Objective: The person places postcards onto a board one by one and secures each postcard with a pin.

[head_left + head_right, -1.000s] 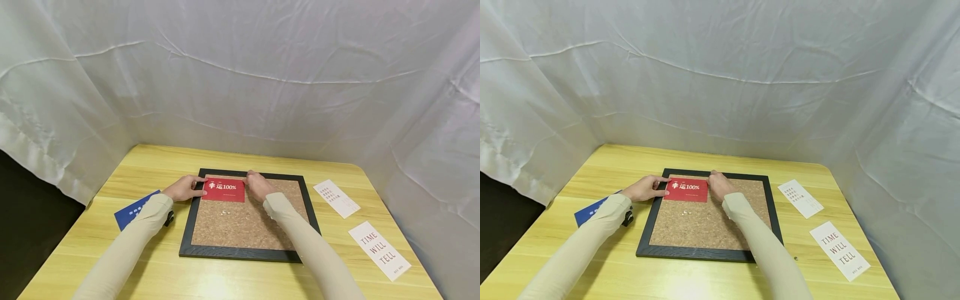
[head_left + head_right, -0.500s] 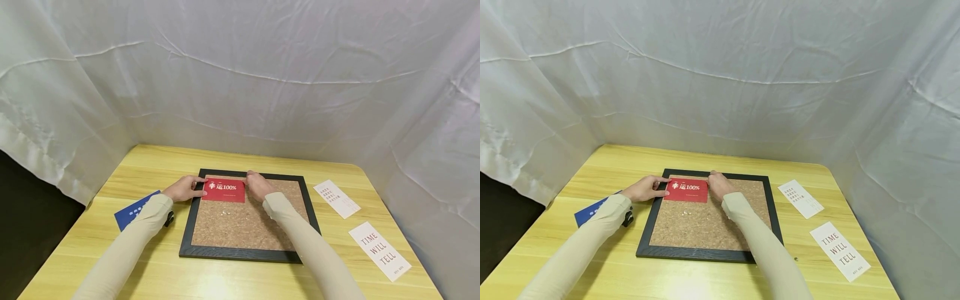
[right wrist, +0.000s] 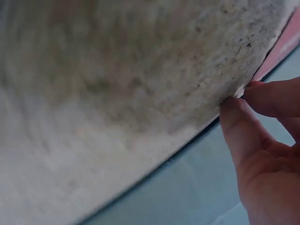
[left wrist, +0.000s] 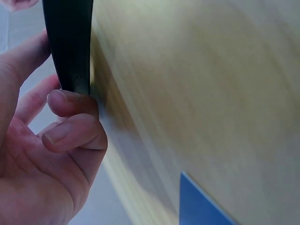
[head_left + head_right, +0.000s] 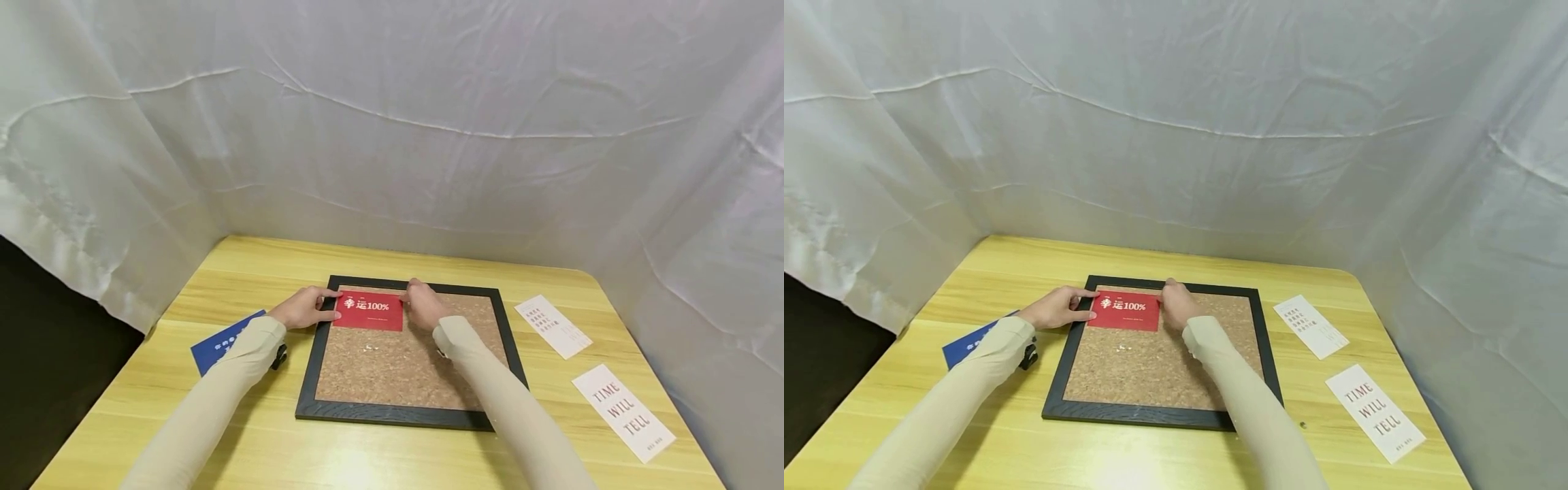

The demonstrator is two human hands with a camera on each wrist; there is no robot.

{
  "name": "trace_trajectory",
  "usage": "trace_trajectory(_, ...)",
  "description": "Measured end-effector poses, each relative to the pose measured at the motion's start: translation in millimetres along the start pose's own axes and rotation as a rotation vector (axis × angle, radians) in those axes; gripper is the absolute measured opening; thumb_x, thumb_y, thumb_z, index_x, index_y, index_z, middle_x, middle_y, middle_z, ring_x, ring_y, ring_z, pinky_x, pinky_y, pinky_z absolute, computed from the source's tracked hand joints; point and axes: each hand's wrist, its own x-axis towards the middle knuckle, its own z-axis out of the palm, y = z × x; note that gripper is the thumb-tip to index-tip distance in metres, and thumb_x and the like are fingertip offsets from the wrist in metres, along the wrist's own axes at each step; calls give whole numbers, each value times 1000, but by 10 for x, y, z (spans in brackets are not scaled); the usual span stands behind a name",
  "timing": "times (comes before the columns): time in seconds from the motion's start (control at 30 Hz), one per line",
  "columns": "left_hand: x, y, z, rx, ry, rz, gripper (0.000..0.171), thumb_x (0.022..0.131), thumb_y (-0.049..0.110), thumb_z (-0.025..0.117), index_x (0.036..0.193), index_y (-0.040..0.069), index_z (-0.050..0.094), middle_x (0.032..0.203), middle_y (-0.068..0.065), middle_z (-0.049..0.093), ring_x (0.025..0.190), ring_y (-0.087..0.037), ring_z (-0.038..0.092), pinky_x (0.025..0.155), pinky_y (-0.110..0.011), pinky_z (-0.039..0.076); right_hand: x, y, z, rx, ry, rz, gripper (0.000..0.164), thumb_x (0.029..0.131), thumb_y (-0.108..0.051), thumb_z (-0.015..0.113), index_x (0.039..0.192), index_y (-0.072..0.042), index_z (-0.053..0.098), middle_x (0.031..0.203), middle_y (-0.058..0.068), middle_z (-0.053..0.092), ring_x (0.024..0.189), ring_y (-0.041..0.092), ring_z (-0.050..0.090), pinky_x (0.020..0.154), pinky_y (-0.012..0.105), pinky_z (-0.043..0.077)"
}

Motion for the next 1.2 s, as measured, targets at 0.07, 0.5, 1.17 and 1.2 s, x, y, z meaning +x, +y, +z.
trace_trajectory(0.07,11,-1,3,-3,-5,4,62,97,29,74,152,10,52,66,0,40,55,-15,38,55,-26,32,-19,44,-12,106,15,26,19,99,1,62,106,0,80,99,15,65,87,23,61,75,35,56)
trace_trajectory(0.5,41,0,-5,7,8,-2,62,97,28,74,152,11,53,67,-1,41,55,-15,40,54,-26,33,3,93,-50,156,8,19,28,99,6,57,117,0,77,102,18,67,91,23,60,77,36,55)
trace_trajectory(1.17,5,-16,6,-12,7,-4,61,97,28,74,152,11,53,66,0,40,54,-15,39,54,-26,33,-29,57,25,103,-26,50,26,98,5,58,112,-2,79,112,15,62,100,25,59,86,38,55)
trace_trajectory(1.2,2,-16,6,-11,7,-3,61,97,28,74,152,10,53,66,0,41,54,-15,39,54,-26,33,-38,65,26,126,-30,57,30,97,6,57,119,-1,77,115,16,62,101,25,59,86,38,55)
